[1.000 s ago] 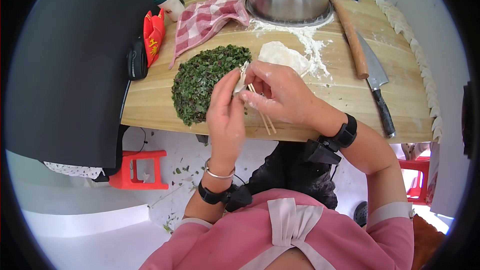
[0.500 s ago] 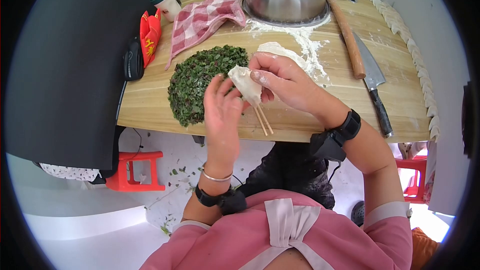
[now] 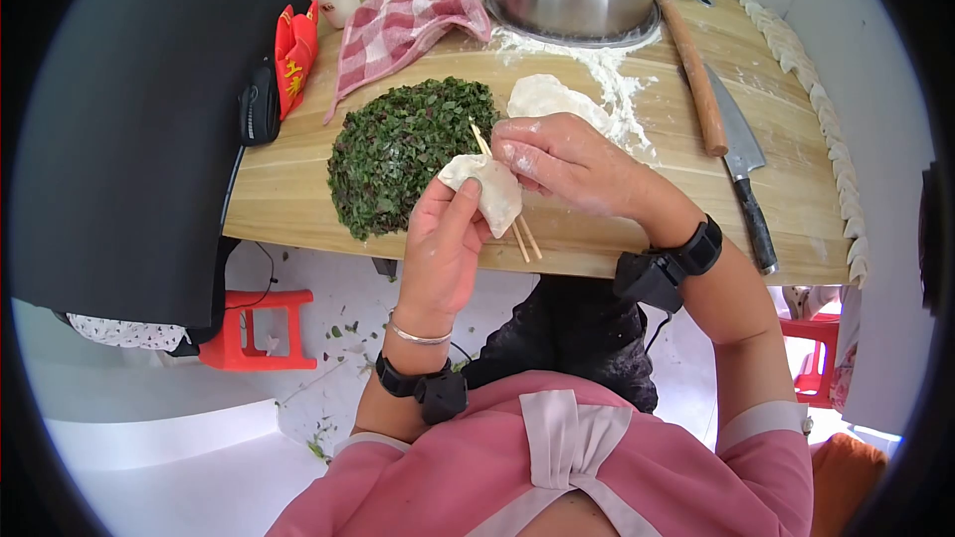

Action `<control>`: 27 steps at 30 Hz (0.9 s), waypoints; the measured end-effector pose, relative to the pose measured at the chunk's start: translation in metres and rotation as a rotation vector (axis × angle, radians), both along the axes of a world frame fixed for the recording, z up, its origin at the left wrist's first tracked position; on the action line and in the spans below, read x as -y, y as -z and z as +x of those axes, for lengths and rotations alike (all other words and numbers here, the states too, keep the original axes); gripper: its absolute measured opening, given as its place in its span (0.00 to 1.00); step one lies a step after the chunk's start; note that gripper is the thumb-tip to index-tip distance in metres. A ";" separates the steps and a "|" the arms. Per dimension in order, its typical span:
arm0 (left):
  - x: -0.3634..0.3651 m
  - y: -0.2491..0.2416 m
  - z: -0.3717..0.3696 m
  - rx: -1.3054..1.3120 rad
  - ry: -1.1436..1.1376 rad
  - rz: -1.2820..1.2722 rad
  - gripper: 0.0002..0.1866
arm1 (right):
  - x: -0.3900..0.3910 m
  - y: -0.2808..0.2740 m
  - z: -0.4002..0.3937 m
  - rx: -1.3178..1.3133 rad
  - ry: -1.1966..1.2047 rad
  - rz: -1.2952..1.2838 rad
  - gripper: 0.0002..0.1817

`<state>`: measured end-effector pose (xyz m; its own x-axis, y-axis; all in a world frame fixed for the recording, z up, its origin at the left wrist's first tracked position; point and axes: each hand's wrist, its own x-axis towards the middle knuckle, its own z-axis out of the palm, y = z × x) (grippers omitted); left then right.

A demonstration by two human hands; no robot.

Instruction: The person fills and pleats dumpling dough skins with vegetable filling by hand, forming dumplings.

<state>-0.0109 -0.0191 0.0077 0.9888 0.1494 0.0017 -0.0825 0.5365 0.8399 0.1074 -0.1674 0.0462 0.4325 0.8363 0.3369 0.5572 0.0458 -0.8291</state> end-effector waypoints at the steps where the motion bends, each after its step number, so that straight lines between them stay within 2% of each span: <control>1: 0.000 0.000 -0.001 -0.003 -0.001 -0.002 0.16 | 0.000 0.000 0.001 0.094 0.035 -0.006 0.13; 4: 0.000 0.001 -0.003 -0.008 0.013 0.002 0.16 | -0.001 -0.002 -0.003 0.211 0.105 -0.017 0.13; 8: 0.000 0.004 -0.004 0.013 0.043 0.089 0.14 | 0.002 -0.012 -0.011 0.161 0.078 -0.176 0.12; 10: 0.000 0.005 -0.005 0.014 0.034 0.127 0.14 | 0.002 -0.009 -0.012 0.293 0.085 -0.146 0.10; 17: 0.004 0.002 -0.005 -0.020 -0.002 0.121 0.13 | -0.003 0.008 -0.008 0.395 0.067 -0.033 0.05; 20: 0.005 0.004 -0.002 -0.030 -0.021 0.084 0.11 | -0.003 0.006 -0.009 0.371 0.041 -0.026 0.07; 22: 0.006 0.002 0.000 -0.022 -0.024 0.079 0.11 | -0.002 0.002 -0.009 0.268 0.017 -0.111 0.11; 24: 0.008 -0.001 0.000 -0.138 -0.047 0.132 0.10 | -0.001 -0.001 -0.007 0.242 0.015 -0.101 0.13; 27: 0.006 0.001 0.000 -0.128 0.022 0.203 0.09 | 0.001 -0.004 -0.006 0.247 0.038 -0.124 0.15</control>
<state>-0.0112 -0.0251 0.0064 0.9859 0.1371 -0.0962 0.0416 0.3561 0.9335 0.1015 -0.1689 0.0503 0.3815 0.8625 0.3324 0.7426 -0.0718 -0.6659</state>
